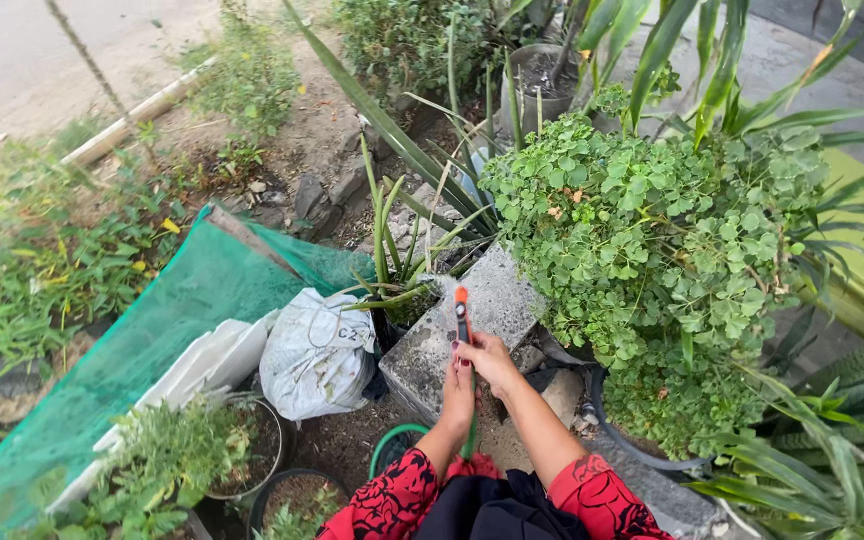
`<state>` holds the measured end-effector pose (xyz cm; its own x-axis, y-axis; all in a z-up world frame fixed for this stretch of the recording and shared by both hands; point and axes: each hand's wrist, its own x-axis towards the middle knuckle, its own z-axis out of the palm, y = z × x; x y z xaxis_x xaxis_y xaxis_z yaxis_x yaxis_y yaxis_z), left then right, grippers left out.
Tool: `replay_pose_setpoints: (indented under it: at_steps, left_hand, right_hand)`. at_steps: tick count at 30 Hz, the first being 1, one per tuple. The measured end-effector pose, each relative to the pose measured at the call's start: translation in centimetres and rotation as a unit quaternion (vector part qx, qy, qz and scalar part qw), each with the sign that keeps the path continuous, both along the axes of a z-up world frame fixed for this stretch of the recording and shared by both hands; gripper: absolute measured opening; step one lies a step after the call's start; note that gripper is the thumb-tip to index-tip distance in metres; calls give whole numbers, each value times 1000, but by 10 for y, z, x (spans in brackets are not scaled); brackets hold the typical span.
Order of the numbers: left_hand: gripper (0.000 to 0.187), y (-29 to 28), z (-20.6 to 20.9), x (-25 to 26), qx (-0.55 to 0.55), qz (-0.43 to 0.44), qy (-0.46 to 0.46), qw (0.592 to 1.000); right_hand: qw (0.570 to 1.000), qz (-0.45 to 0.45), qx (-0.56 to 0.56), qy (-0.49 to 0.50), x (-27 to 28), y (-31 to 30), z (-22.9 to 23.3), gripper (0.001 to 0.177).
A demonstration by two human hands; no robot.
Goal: The person waters various plants in a garden using a green hose with an orange spray nozzle. They systematically move along a raised bed and adjacent potted plants, directing water at the base of each plant.
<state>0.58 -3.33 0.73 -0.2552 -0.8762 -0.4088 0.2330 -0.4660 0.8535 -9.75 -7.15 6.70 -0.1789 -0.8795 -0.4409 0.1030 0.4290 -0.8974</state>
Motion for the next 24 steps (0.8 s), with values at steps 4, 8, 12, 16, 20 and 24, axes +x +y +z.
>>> replay_pose_setpoints:
  at_steps: [4, 8, 12, 16, 20, 24]
  left_hand:
    - [45, -57, 11, 10, -65, -95, 12, 993]
    - [44, -102, 21, 12, -38, -163, 1, 986]
    - [46, -137, 30, 14, -37, -216, 29, 975]
    - [46, -157, 31, 14, -28, -265, 58, 962]
    - [44, -173, 26, 14, -9, -282, 58, 958]
    - [43, -186, 23, 16, 14, -284, 68, 956]
  right_hand:
    - [992, -93, -70, -46, 0, -29, 7, 21]
    - [976, -194, -101, -7, 6, -54, 15, 23]
    - [962, -239, -129, 12, 10, -73, 26, 25]
    - [958, -268, -90, 46, 10, -87, 34, 26]
    - [952, -291, -59, 72, 13, -100, 32, 26]
    - [947, -294, -90, 93, 17, -114, 27, 26]
